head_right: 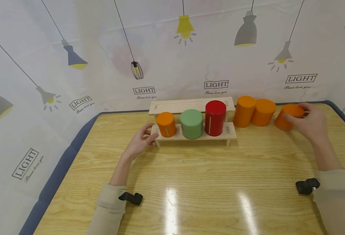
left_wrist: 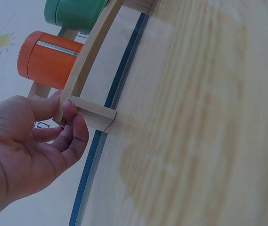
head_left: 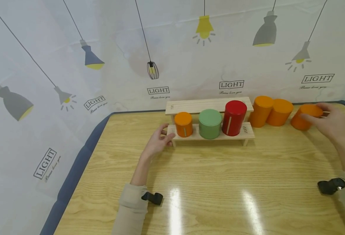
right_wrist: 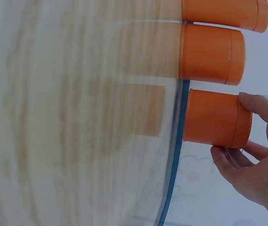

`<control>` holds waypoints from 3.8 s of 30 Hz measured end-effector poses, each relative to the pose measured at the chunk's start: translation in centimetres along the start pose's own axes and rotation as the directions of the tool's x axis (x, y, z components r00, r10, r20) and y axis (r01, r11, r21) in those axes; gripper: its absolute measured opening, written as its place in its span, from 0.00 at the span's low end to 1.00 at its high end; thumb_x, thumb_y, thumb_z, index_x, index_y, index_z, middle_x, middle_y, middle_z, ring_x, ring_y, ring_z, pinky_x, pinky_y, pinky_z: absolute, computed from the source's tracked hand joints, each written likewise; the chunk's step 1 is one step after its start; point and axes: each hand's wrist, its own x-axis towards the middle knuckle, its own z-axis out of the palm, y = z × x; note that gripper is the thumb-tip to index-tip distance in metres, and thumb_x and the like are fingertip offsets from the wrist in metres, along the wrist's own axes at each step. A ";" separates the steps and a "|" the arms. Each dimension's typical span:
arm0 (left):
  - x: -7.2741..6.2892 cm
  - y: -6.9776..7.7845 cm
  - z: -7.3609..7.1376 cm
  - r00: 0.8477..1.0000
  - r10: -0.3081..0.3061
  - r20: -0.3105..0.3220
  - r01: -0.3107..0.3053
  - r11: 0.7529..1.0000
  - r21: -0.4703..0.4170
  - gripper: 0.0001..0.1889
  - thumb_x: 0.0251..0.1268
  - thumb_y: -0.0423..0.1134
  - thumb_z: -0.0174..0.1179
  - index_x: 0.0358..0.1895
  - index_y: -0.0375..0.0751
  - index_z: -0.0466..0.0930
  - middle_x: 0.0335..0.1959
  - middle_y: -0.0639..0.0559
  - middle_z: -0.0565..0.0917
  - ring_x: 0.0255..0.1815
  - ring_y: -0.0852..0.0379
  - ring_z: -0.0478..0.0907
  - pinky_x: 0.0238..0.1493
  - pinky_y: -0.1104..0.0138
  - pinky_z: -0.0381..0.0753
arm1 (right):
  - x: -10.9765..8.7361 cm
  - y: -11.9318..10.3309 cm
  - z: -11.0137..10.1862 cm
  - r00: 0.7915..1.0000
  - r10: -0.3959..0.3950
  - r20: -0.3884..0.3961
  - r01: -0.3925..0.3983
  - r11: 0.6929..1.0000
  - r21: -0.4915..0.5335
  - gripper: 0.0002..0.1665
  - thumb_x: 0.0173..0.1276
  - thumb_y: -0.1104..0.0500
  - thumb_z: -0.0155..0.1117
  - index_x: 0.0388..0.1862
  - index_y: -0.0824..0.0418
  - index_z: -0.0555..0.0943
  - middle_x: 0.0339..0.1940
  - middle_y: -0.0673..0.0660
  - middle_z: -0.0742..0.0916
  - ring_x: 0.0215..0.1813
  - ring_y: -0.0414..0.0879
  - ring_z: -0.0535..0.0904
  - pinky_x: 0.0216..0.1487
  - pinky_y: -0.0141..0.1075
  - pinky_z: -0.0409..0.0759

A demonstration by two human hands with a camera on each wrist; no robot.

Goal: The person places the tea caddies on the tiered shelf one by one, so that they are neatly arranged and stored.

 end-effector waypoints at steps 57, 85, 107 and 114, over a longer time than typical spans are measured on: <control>-0.1 0.1 0.0 1.000 -0.012 -0.006 0.011 1.000 -0.007 0.33 0.76 0.36 0.59 0.78 0.35 0.56 0.51 0.39 0.72 0.34 0.54 0.78 0.43 0.64 0.84 | -6.8 -26.4 -0.8 0.902 -0.417 -0.110 0.430 0.846 0.314 0.36 0.64 0.56 0.74 0.70 0.62 0.75 0.63 0.58 0.77 0.58 0.42 0.74 0.60 0.27 0.77; 0.0 -0.1 -0.1 1.000 0.000 0.003 0.000 1.000 -0.014 0.34 0.75 0.35 0.59 0.78 0.34 0.55 0.49 0.38 0.72 0.34 0.53 0.78 0.46 0.60 0.85 | -6.5 -33.6 9.4 0.823 -0.554 0.129 0.457 0.779 0.429 0.36 0.65 0.58 0.74 0.68 0.71 0.72 0.63 0.67 0.77 0.61 0.59 0.76 0.64 0.50 0.77; -0.5 0.9 -0.3 0.999 -0.032 0.029 0.033 0.999 -0.024 0.35 0.76 0.34 0.58 0.78 0.31 0.52 0.50 0.38 0.70 0.38 0.46 0.80 0.53 0.51 0.83 | -5.1 -36.1 14.9 0.809 -0.544 0.223 0.449 0.816 0.364 0.39 0.68 0.55 0.72 0.69 0.75 0.69 0.62 0.71 0.75 0.56 0.60 0.76 0.59 0.47 0.80; 0.1 0.0 -0.3 0.999 -0.028 0.032 0.029 0.999 -0.027 0.36 0.76 0.36 0.58 0.80 0.34 0.50 0.51 0.39 0.70 0.38 0.47 0.79 0.54 0.48 0.82 | -4.8 -36.8 15.4 0.803 -0.544 0.243 0.469 0.829 0.304 0.39 0.69 0.52 0.71 0.69 0.74 0.69 0.65 0.70 0.75 0.60 0.59 0.72 0.61 0.46 0.76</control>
